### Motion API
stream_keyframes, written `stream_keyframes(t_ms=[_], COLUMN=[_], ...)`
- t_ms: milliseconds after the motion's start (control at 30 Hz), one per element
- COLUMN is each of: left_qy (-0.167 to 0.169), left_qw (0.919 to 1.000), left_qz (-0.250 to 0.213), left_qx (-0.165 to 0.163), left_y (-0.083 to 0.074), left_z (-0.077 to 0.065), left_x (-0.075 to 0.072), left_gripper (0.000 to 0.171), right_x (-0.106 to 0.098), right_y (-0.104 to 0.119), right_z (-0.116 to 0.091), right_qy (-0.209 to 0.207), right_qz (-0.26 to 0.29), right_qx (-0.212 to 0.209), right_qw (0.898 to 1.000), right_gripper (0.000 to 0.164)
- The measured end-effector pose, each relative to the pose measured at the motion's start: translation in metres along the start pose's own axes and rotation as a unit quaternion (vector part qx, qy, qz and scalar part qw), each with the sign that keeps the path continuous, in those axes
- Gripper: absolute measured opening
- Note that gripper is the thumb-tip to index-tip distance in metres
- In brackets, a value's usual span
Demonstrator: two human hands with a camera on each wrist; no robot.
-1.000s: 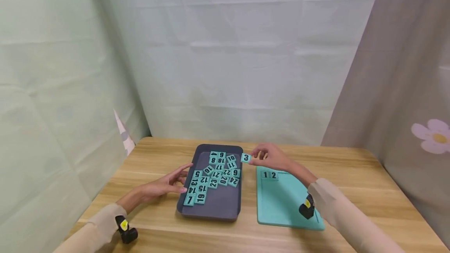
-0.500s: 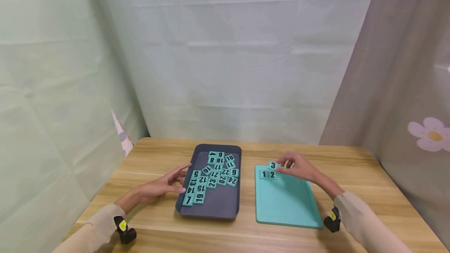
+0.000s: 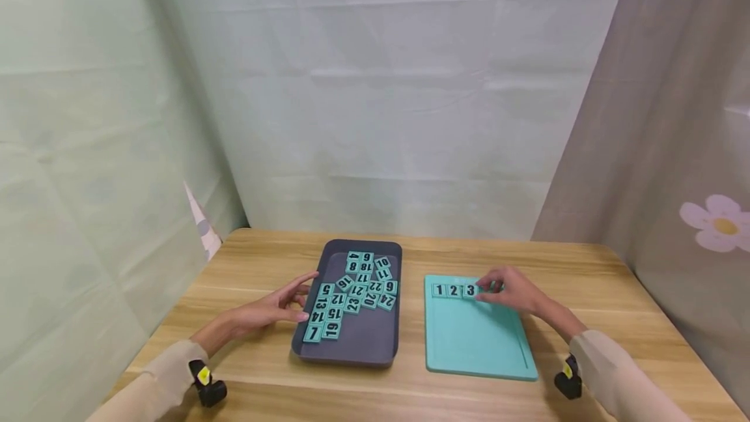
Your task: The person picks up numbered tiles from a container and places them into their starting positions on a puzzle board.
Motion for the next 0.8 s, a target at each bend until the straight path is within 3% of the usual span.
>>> stream_keyframes(t_ms=[467,800], left_qy=[-0.001,-0.004], left_qw=[1.0,1.0], left_qz=[0.001,0.0], left_qx=[-0.001,-0.002], left_y=[-0.0011,-0.0008], left_z=[0.0002,0.0002], left_x=[0.0004,-0.0005], left_gripper=[0.086,0.086], right_x=[0.0074,0.0086], right_y=[-0.0025,-0.0066], right_z=[-0.0006,0.0037], right_qy=[-0.004,0.006], right_qz=[-0.002,-0.011], right_qx=[-0.029,0.004], right_qw=[1.0,1.0], right_gripper=[0.024,0.026])
Point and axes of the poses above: each hand's wrist, its own z-axis towards the middle knuckle, its own x-axis out of the palm, y = z × x, the point moved 7 cm from there along z, towards the middle knuckle, and after that the axes turned 2 degrees about x, right-handed, at the moved point
